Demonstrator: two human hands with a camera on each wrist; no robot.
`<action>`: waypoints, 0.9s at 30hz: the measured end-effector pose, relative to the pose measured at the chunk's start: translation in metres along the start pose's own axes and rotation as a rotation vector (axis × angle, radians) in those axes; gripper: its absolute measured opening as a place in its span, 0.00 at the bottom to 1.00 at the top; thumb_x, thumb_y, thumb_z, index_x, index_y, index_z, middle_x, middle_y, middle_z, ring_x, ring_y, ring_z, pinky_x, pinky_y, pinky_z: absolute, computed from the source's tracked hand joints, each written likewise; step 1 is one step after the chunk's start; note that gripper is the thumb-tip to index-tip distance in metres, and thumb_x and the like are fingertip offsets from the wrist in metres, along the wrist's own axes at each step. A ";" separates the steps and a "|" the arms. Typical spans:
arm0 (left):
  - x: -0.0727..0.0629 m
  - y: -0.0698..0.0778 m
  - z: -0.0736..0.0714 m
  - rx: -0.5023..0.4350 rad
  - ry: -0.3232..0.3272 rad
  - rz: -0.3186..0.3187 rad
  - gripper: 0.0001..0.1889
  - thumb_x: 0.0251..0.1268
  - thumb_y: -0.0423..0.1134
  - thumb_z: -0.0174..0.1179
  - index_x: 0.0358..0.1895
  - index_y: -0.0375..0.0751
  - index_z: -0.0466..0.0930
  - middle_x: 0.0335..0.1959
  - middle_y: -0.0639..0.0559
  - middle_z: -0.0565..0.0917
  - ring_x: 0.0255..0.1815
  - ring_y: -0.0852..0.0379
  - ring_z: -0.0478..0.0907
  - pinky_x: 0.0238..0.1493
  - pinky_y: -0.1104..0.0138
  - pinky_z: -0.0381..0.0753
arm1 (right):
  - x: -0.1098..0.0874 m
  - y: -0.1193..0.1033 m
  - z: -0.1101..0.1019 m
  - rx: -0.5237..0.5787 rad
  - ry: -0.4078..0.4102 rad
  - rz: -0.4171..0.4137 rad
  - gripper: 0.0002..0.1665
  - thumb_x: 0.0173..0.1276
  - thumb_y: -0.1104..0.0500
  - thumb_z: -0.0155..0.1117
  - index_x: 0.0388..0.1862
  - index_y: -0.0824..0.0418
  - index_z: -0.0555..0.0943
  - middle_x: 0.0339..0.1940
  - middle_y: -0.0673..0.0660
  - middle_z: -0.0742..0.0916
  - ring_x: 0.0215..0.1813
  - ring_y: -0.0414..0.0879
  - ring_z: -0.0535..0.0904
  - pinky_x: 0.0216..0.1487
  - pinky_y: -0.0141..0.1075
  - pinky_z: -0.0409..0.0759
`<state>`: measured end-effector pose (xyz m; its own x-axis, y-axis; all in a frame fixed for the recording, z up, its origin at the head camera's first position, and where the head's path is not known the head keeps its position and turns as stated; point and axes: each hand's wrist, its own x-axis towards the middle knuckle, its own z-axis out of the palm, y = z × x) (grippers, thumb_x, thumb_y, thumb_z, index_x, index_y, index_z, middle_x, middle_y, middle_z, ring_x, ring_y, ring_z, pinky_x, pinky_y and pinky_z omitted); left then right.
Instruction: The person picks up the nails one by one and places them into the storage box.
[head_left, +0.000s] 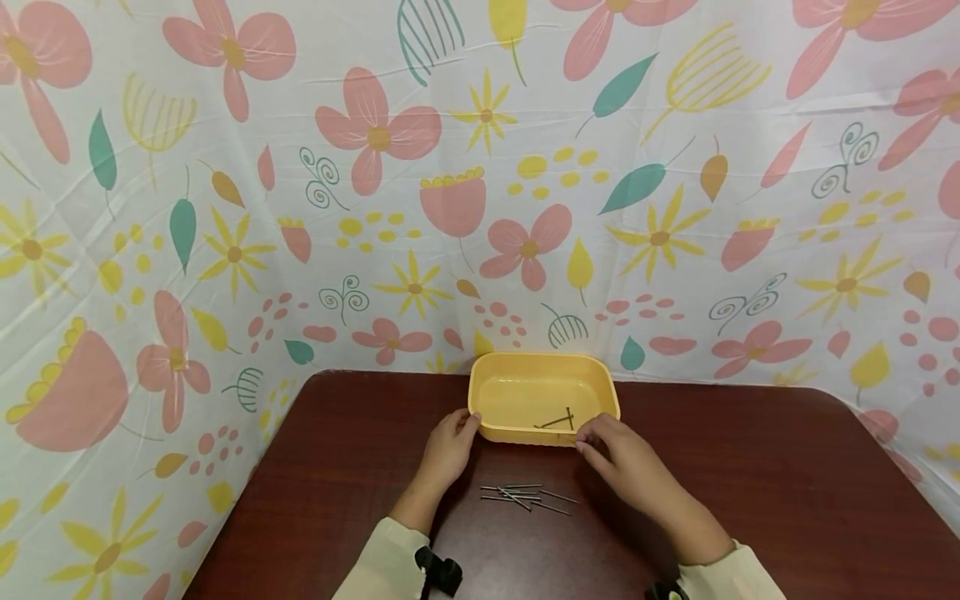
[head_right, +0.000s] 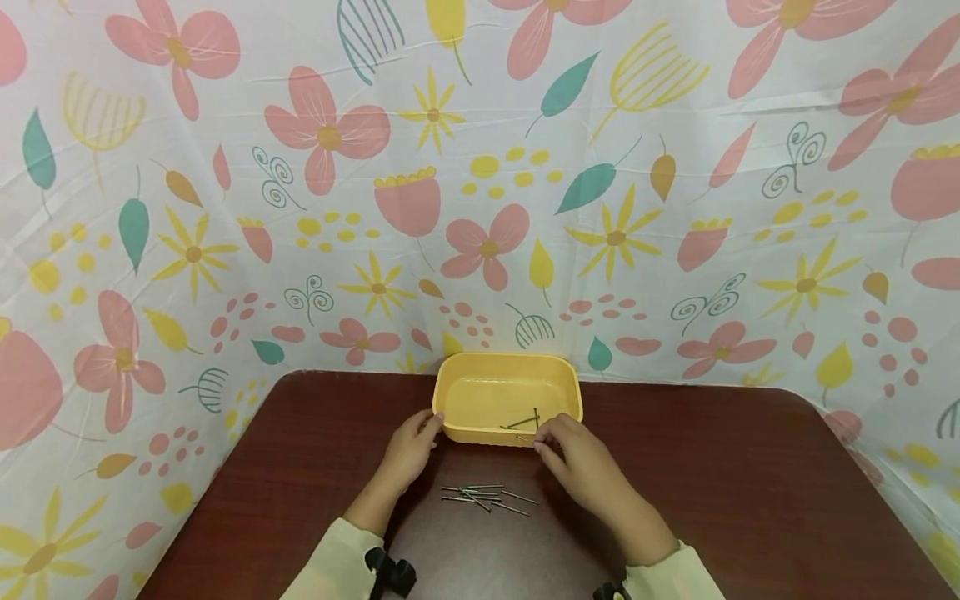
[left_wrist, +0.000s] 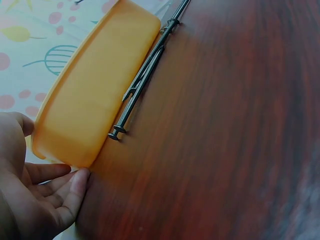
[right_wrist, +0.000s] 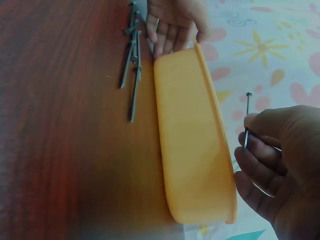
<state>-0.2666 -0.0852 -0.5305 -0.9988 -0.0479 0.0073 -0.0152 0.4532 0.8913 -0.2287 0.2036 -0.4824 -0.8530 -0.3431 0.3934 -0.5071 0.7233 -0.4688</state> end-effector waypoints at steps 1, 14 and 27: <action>0.000 0.000 0.000 0.000 0.000 0.001 0.33 0.76 0.63 0.47 0.66 0.39 0.76 0.59 0.45 0.81 0.60 0.48 0.79 0.60 0.52 0.79 | 0.001 0.000 0.000 -0.003 0.015 -0.006 0.09 0.68 0.62 0.69 0.36 0.47 0.80 0.35 0.41 0.79 0.38 0.33 0.74 0.40 0.32 0.78; 0.000 0.001 0.000 -0.013 -0.003 0.006 0.28 0.78 0.57 0.48 0.66 0.39 0.77 0.58 0.45 0.81 0.59 0.48 0.79 0.59 0.51 0.80 | 0.025 -0.001 -0.002 -0.027 0.052 0.016 0.06 0.68 0.62 0.70 0.37 0.53 0.81 0.34 0.45 0.80 0.38 0.38 0.77 0.41 0.35 0.79; 0.000 0.001 -0.001 -0.013 -0.008 -0.002 0.32 0.76 0.62 0.47 0.67 0.39 0.75 0.59 0.45 0.81 0.59 0.48 0.79 0.59 0.52 0.79 | 0.043 0.011 0.001 -0.039 0.059 0.071 0.03 0.69 0.62 0.68 0.36 0.57 0.82 0.34 0.50 0.81 0.38 0.43 0.79 0.42 0.40 0.79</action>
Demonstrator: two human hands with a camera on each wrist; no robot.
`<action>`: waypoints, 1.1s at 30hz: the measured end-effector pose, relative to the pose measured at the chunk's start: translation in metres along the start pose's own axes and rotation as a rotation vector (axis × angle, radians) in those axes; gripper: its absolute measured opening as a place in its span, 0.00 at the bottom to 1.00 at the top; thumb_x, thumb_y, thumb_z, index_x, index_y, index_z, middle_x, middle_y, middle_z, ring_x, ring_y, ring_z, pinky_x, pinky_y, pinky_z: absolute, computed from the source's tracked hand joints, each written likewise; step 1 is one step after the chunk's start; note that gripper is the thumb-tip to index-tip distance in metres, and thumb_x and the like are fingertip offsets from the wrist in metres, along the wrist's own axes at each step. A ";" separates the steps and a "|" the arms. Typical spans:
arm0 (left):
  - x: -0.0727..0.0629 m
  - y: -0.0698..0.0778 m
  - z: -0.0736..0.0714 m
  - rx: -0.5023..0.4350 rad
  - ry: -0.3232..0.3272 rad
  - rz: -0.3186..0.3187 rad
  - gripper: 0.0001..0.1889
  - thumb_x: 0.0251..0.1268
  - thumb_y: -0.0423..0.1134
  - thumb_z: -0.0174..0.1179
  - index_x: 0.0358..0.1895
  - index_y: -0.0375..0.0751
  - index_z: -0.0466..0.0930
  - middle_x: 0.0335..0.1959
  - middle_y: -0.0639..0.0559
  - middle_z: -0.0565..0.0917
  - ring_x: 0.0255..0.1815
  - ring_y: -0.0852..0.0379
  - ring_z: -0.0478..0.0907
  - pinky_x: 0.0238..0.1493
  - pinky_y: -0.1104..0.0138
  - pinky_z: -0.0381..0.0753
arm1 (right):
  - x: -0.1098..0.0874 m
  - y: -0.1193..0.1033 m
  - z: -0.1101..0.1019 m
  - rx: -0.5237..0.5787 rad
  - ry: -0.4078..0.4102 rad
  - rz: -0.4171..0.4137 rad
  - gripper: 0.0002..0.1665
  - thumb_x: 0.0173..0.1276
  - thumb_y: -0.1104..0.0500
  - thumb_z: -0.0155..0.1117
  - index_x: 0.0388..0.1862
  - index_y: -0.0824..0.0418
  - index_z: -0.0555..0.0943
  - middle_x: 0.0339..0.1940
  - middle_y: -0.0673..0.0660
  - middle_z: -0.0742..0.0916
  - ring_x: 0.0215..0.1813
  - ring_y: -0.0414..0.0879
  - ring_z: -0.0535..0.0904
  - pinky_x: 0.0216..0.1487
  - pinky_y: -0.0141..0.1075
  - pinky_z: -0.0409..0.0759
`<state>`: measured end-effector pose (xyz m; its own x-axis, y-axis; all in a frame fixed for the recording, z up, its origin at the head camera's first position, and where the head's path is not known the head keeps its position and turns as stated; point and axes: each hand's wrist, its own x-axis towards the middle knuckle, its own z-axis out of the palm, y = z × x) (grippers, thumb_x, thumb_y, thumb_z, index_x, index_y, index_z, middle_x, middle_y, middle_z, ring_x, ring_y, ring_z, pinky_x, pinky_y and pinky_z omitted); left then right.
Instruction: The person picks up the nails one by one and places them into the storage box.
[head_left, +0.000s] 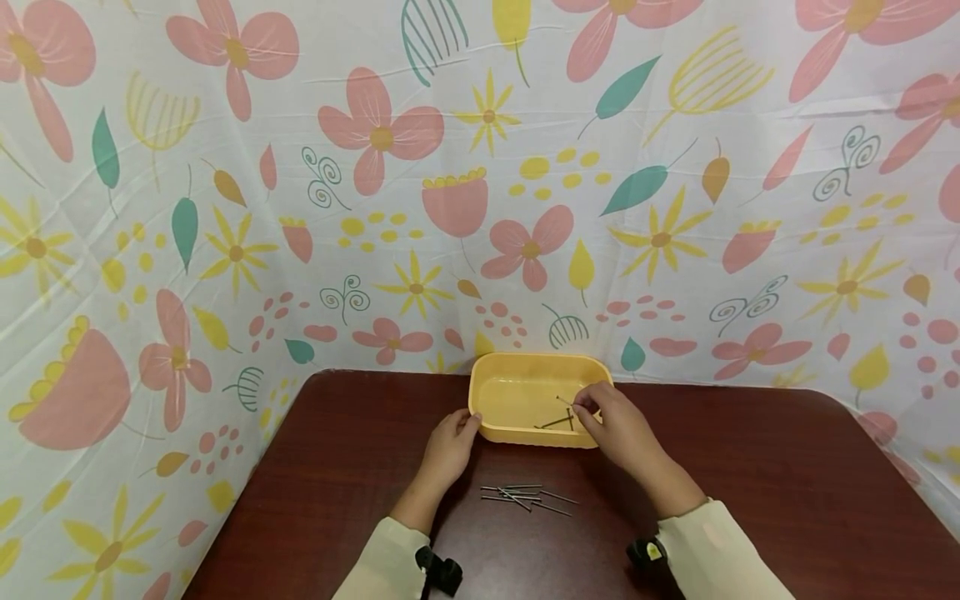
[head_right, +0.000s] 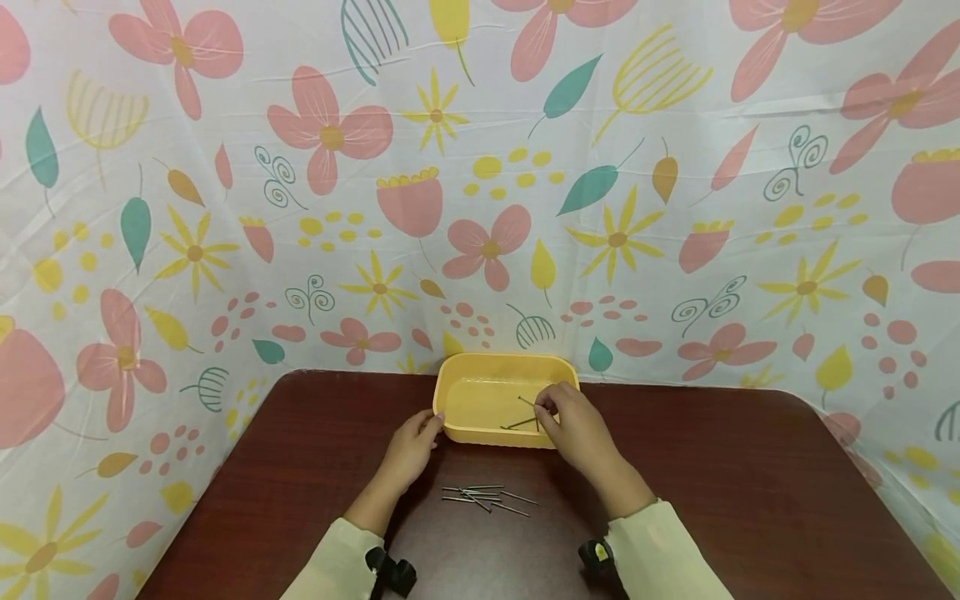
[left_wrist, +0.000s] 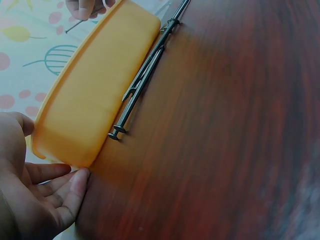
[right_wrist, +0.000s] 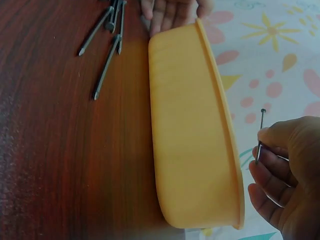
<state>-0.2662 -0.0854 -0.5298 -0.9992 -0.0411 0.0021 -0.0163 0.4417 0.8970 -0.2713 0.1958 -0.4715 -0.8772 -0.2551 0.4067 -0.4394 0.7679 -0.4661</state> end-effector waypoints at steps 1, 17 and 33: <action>0.000 0.000 0.000 -0.001 0.001 0.000 0.32 0.76 0.62 0.47 0.67 0.39 0.75 0.59 0.45 0.81 0.59 0.48 0.79 0.59 0.52 0.79 | 0.001 0.001 0.000 -0.003 -0.002 0.006 0.03 0.69 0.62 0.68 0.36 0.57 0.81 0.34 0.51 0.81 0.38 0.43 0.79 0.41 0.41 0.79; 0.000 0.000 0.000 0.005 0.000 0.009 0.35 0.75 0.65 0.46 0.67 0.38 0.76 0.59 0.45 0.81 0.60 0.48 0.79 0.60 0.51 0.79 | 0.011 0.009 0.006 -0.010 -0.009 0.041 0.03 0.70 0.62 0.66 0.36 0.57 0.81 0.34 0.52 0.81 0.40 0.47 0.79 0.42 0.43 0.78; -0.001 0.000 -0.001 0.003 0.001 0.010 0.34 0.76 0.64 0.46 0.67 0.39 0.76 0.59 0.45 0.81 0.60 0.48 0.79 0.60 0.51 0.79 | 0.006 0.008 0.007 0.006 0.004 0.035 0.29 0.68 0.52 0.71 0.63 0.65 0.78 0.55 0.63 0.82 0.55 0.58 0.79 0.55 0.54 0.79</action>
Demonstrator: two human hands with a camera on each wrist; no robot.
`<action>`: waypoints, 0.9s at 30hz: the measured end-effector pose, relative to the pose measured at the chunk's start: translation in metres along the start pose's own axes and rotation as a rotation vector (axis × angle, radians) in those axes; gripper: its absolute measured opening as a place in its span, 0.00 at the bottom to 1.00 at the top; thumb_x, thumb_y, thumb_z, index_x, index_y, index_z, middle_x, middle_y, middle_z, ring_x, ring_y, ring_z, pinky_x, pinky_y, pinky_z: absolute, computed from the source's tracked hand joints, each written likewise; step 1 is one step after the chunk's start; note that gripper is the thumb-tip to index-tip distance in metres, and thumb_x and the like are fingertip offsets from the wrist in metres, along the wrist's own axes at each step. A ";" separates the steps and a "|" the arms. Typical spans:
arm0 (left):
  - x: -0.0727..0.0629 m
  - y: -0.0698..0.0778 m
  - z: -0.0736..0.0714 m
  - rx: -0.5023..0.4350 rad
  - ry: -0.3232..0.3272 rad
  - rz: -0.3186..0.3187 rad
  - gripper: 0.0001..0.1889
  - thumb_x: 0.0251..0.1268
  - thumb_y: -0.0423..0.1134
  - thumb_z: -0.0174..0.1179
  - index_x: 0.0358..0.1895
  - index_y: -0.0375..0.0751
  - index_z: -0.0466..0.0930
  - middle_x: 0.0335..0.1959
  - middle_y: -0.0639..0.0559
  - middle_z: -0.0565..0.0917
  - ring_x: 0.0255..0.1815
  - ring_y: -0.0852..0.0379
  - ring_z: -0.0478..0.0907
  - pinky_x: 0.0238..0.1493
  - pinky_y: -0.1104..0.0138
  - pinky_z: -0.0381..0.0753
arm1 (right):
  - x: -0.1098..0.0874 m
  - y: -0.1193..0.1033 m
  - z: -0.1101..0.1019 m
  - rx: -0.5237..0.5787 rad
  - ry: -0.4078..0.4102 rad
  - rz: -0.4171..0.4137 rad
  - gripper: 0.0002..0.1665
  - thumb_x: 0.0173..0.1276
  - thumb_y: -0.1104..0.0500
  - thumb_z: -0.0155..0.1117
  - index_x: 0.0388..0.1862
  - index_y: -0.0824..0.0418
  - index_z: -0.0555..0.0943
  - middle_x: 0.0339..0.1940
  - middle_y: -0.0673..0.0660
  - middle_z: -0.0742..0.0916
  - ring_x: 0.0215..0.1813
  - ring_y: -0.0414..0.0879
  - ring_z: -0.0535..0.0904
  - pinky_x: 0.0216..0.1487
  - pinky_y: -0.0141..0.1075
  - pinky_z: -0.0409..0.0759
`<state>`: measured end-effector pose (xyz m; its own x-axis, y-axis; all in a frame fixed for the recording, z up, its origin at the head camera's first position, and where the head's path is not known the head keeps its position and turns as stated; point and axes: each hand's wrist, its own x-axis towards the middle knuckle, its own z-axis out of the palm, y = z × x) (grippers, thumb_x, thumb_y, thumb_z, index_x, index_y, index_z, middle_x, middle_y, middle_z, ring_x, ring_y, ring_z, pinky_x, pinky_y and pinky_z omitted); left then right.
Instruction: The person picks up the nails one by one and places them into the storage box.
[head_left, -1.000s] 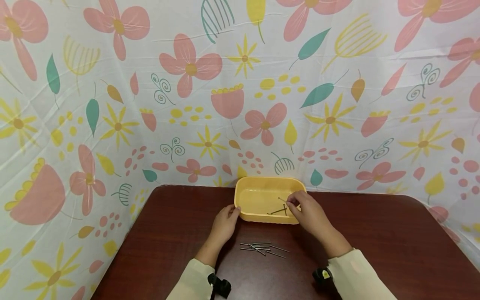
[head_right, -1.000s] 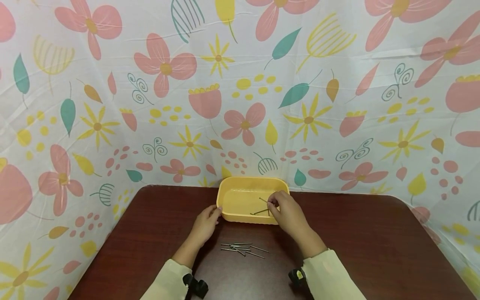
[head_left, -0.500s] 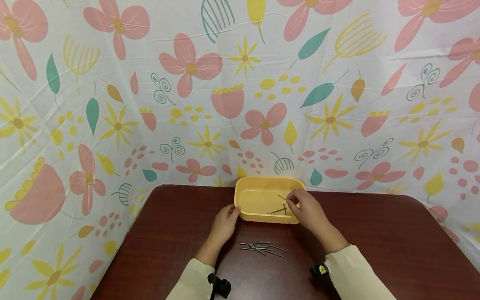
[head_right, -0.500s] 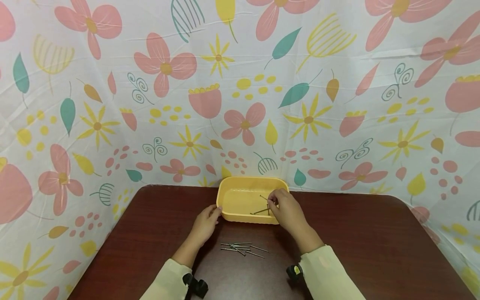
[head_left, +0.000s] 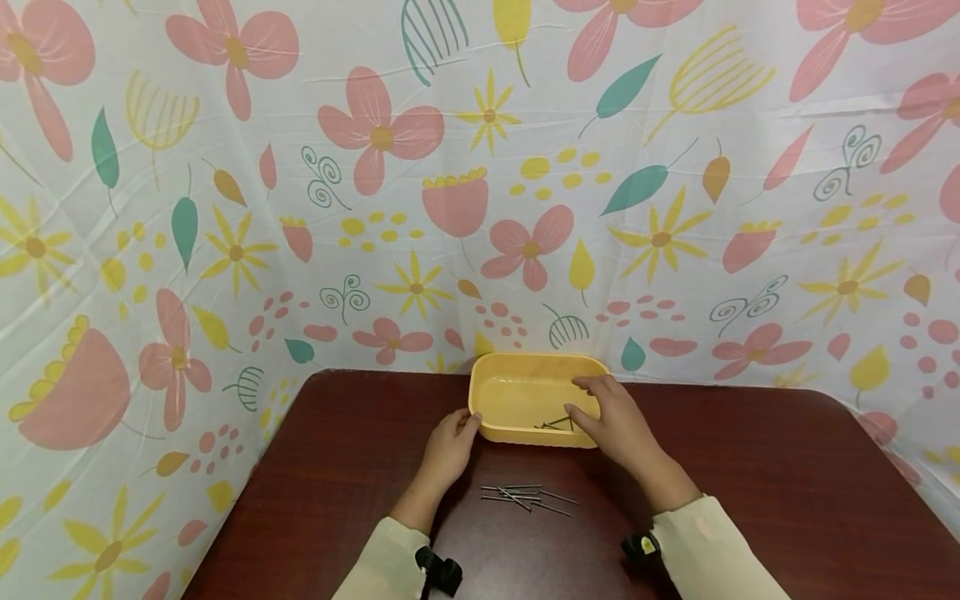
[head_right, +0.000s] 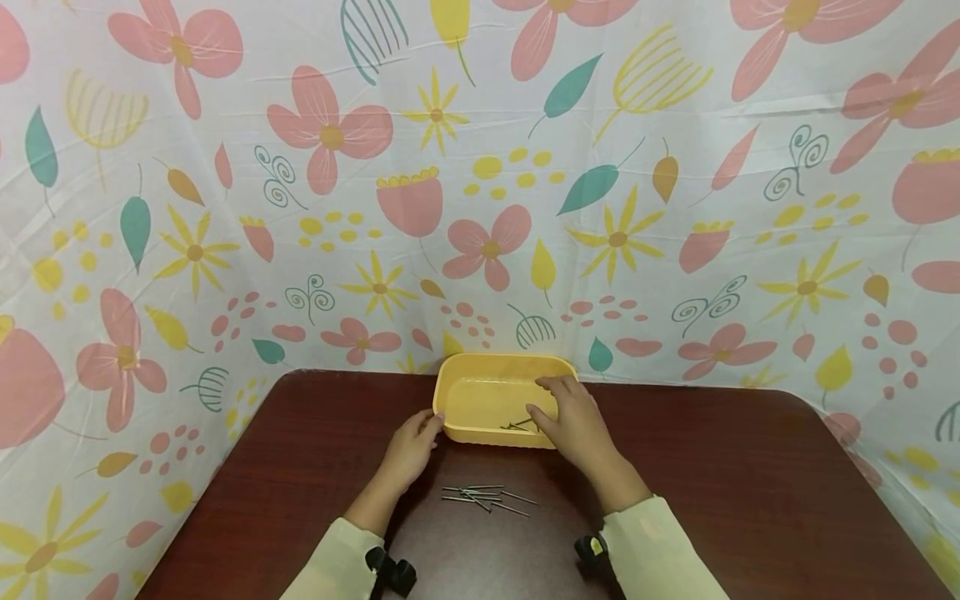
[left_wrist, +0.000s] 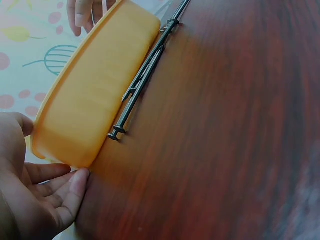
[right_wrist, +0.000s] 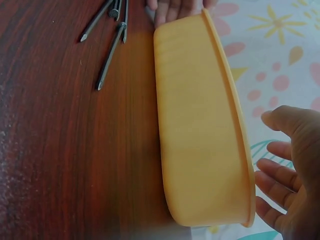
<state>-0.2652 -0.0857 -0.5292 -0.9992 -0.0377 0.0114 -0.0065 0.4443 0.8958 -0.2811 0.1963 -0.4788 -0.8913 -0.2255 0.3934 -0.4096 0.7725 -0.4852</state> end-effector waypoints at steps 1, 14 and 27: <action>0.000 0.000 0.000 0.000 0.000 0.001 0.34 0.76 0.64 0.46 0.67 0.39 0.76 0.59 0.45 0.81 0.60 0.48 0.79 0.60 0.51 0.79 | -0.001 -0.001 0.000 0.003 0.002 -0.005 0.29 0.68 0.52 0.71 0.63 0.65 0.78 0.55 0.63 0.82 0.55 0.58 0.79 0.55 0.54 0.79; 0.001 0.000 0.000 -0.020 -0.005 0.015 0.33 0.76 0.63 0.46 0.70 0.42 0.73 0.57 0.47 0.83 0.59 0.50 0.79 0.59 0.51 0.78 | -0.011 -0.007 -0.005 0.011 -0.002 -0.040 0.26 0.68 0.53 0.70 0.61 0.64 0.79 0.54 0.62 0.83 0.54 0.56 0.78 0.53 0.53 0.80; 0.001 0.002 0.000 -0.017 0.005 0.014 0.31 0.77 0.60 0.47 0.74 0.44 0.69 0.56 0.46 0.84 0.60 0.48 0.80 0.60 0.50 0.78 | -0.028 -0.013 -0.008 0.020 -0.011 -0.079 0.23 0.67 0.55 0.72 0.59 0.60 0.81 0.53 0.56 0.83 0.52 0.50 0.80 0.50 0.48 0.82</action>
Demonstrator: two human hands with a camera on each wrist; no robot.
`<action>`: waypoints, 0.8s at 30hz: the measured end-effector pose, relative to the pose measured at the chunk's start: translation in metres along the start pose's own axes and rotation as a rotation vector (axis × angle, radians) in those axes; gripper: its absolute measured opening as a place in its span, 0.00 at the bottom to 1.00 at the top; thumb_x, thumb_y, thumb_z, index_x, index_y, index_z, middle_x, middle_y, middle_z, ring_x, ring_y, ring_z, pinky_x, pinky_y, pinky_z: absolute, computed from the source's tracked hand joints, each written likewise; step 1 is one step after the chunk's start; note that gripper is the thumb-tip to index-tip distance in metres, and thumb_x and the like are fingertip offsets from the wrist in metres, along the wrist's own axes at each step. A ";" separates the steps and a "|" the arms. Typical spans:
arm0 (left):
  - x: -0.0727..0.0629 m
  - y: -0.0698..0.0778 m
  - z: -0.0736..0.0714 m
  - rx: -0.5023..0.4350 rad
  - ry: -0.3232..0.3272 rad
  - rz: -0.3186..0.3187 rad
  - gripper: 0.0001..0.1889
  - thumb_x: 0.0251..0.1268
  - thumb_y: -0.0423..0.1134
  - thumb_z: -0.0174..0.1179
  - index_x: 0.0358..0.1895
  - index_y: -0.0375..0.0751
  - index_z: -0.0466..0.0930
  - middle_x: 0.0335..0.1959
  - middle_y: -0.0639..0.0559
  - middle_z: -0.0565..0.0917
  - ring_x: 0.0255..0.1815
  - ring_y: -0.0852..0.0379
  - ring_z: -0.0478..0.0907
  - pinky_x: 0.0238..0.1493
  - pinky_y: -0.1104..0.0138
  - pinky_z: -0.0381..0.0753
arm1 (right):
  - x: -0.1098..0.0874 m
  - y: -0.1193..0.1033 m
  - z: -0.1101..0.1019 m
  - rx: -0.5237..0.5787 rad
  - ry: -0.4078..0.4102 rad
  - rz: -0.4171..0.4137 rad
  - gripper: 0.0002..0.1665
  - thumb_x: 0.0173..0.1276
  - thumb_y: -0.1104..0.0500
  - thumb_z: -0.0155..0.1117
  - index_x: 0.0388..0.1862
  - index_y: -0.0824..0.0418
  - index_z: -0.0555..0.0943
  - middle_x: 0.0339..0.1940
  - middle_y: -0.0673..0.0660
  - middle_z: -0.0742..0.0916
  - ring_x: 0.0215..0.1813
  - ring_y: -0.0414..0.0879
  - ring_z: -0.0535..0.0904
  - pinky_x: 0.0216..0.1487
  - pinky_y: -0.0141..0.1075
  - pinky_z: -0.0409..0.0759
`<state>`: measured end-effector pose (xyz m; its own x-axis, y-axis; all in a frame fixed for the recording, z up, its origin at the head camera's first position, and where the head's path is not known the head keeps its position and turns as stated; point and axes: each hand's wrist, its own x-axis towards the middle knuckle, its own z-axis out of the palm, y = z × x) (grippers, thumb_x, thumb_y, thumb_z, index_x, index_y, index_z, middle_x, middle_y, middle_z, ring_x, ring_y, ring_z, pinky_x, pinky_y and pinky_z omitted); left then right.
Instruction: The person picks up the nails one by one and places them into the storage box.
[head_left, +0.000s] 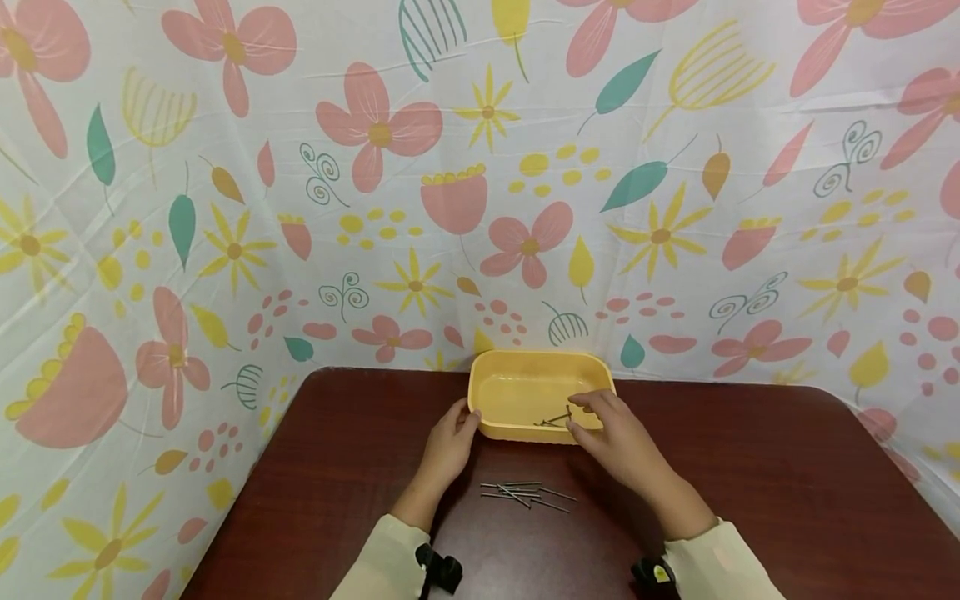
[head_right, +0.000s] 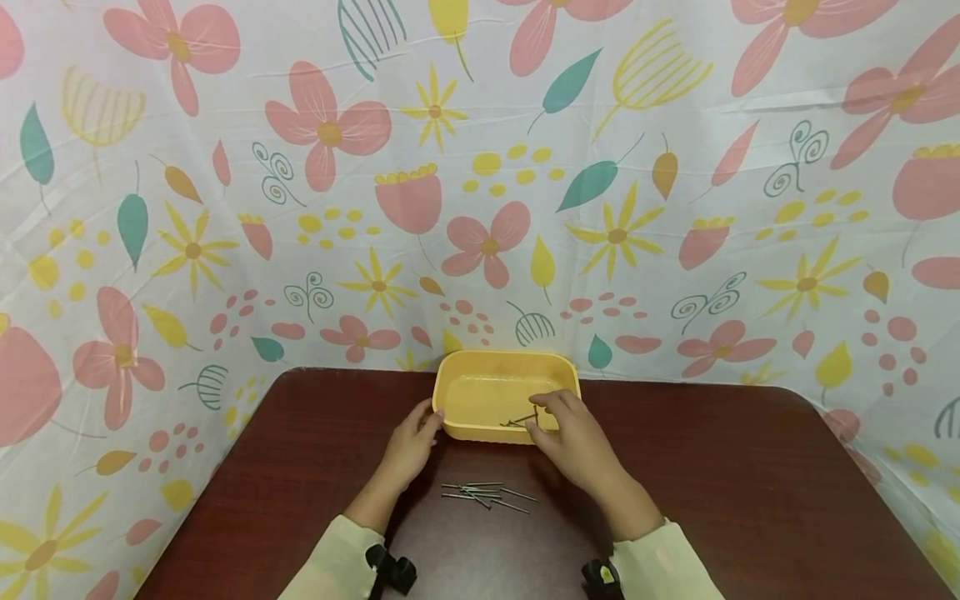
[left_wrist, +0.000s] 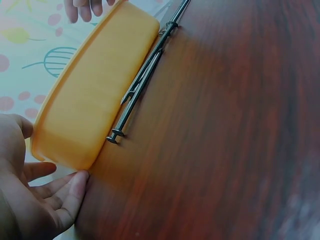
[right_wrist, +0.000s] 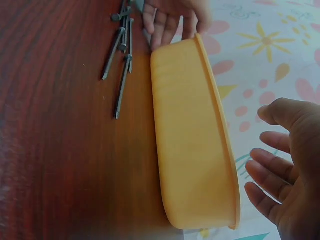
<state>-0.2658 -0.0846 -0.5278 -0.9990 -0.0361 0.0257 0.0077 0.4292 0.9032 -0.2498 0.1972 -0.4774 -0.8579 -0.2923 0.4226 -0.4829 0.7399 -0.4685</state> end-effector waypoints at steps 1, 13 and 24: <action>0.000 0.000 0.000 -0.005 0.002 -0.003 0.31 0.77 0.59 0.48 0.74 0.44 0.68 0.56 0.46 0.84 0.60 0.48 0.80 0.60 0.50 0.78 | -0.002 -0.001 0.000 0.004 -0.004 -0.005 0.23 0.67 0.55 0.72 0.59 0.59 0.81 0.53 0.55 0.83 0.52 0.50 0.80 0.48 0.47 0.83; 0.002 -0.003 0.001 -0.011 0.011 0.013 0.28 0.79 0.53 0.49 0.75 0.46 0.66 0.57 0.44 0.84 0.59 0.47 0.81 0.60 0.51 0.79 | -0.024 -0.006 0.006 0.081 -0.105 0.022 0.13 0.68 0.57 0.71 0.51 0.53 0.84 0.41 0.44 0.84 0.43 0.40 0.81 0.48 0.40 0.83; 0.001 -0.002 0.001 -0.017 -0.013 -0.002 0.31 0.78 0.58 0.48 0.78 0.52 0.63 0.58 0.45 0.82 0.59 0.49 0.81 0.58 0.52 0.80 | -0.039 -0.007 0.021 0.145 -0.246 -0.027 0.08 0.68 0.57 0.70 0.45 0.54 0.84 0.39 0.46 0.84 0.39 0.37 0.80 0.41 0.33 0.81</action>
<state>-0.2667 -0.0852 -0.5302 -0.9995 -0.0252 0.0179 0.0059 0.4133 0.9106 -0.2166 0.1904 -0.5072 -0.8525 -0.4623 0.2441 -0.5114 0.6406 -0.5728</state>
